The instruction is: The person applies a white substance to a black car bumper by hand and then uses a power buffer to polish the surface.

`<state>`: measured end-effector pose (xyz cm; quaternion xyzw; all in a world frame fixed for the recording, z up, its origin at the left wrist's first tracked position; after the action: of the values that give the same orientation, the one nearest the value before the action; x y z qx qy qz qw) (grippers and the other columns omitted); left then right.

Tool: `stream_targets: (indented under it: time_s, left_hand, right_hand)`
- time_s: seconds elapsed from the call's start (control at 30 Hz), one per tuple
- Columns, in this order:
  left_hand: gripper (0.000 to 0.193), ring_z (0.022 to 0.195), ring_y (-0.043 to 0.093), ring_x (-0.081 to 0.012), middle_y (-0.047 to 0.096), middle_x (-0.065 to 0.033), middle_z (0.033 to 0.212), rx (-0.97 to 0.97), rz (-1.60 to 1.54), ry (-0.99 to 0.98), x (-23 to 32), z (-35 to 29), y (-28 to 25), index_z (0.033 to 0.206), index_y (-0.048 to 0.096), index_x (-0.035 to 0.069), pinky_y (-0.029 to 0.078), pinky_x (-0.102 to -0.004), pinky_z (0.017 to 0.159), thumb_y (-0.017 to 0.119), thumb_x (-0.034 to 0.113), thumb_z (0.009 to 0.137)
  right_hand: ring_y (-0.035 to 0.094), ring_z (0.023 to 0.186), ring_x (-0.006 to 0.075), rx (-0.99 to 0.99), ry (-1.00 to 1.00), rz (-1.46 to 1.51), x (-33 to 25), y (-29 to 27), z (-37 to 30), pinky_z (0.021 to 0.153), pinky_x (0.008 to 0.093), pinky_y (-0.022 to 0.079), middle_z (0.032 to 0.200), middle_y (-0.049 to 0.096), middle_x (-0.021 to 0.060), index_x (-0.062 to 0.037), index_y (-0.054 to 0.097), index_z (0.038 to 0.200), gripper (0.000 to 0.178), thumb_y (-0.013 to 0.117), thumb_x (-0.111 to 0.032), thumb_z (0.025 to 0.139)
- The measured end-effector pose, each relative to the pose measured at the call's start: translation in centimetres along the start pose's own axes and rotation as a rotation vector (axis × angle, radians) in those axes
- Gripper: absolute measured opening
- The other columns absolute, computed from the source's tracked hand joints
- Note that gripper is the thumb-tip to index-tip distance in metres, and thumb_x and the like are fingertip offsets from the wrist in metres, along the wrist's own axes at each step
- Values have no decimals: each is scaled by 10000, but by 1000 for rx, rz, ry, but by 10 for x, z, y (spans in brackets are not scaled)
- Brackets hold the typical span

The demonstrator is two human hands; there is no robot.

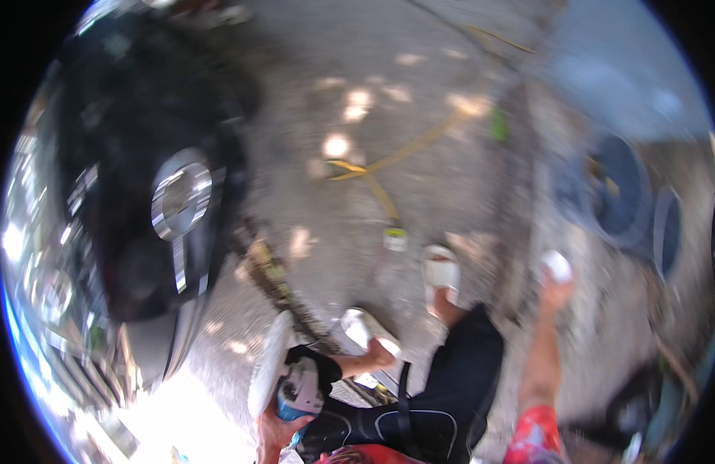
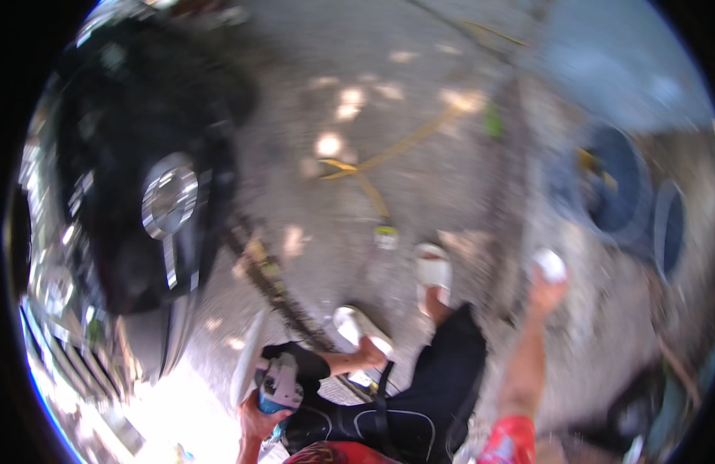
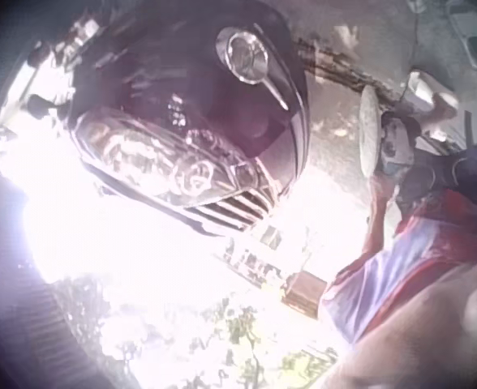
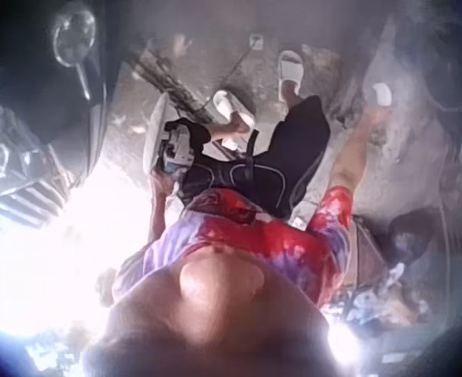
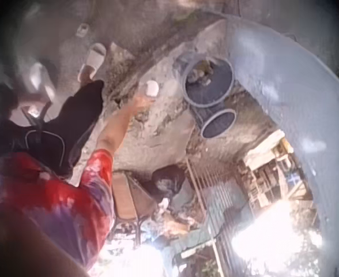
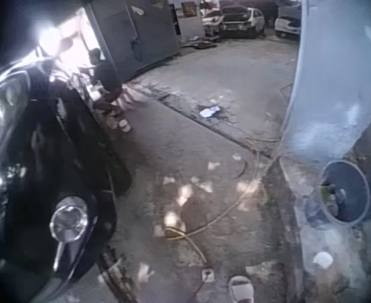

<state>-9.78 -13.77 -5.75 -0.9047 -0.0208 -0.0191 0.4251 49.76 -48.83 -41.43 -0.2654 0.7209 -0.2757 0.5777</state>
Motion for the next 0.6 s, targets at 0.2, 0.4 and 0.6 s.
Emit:
stream_targets:
  time_s: [0.2,0.4,0.6]
  left_hand:
    - [889,1026,707,-323,730,-205,1054,85,-112,84,-34,18,31,1161,681,-42,529,-422,929,928,548,543]
    - [991,1318,518,-411,584,-265,1356,252,-454,336,3,51,84,1258,643,-49,367,-475,1131,865,647,588]
    - [1008,1003,700,-408,729,-222,1013,129,-164,192,-10,82,96,1266,643,36,559,-474,876,758,795,612]
  right_hand:
    - [534,1247,426,181,-222,-467,78,-71,31,1008,546,454,1405,518,239,-158,319,1558,887,774,-451,855]
    - [489,1297,451,295,-409,-693,51,-70,16,1051,537,422,1446,482,242,-158,265,1589,908,758,-341,849]
    - [489,1320,444,-45,-633,-578,58,-56,27,1093,505,408,1430,507,251,-185,249,1599,973,656,61,749]
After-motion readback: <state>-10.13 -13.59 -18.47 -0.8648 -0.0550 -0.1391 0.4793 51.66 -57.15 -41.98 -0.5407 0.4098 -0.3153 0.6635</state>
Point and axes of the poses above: each hand's wrist, its own z-axis towards the middle knuckle, its own y-axis out of the palm, x = y × z, the point moved 7 cm from there along z, towards the middle knuckle
